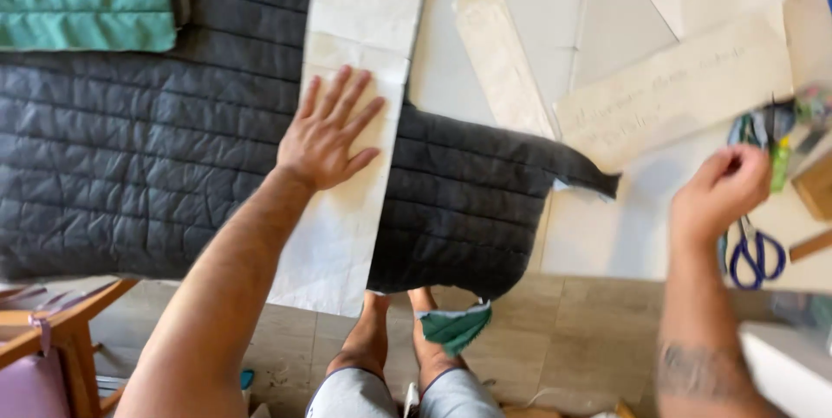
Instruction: Cutting quilted fabric along a paper template using scissors
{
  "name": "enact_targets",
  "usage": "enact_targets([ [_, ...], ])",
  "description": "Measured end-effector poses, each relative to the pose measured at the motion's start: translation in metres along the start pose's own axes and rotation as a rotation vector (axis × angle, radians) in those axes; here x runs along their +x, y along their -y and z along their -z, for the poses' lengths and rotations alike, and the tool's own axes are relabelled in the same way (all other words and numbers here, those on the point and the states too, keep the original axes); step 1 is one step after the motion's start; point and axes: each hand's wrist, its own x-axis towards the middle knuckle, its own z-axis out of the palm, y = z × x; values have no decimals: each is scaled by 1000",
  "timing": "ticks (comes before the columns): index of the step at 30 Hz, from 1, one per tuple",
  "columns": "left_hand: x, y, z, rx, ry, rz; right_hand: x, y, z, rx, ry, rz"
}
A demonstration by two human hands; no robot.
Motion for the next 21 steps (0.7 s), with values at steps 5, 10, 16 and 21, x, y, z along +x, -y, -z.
enact_targets([
  [5, -4, 2, -6, 17, -47, -31, -30, 320, 25, 1310, 413, -560],
  [10, -10, 7, -11, -35, -99, -29, -65, 442, -3, 1064, 599, -141],
  [16, -21, 21, -25, -271, -232, -20, -75, 451, -11, 1024, 489, 90],
  [21, -82, 23, 20, -323, -339, 142, -70, 457, -5, 968, 493, 160],
])
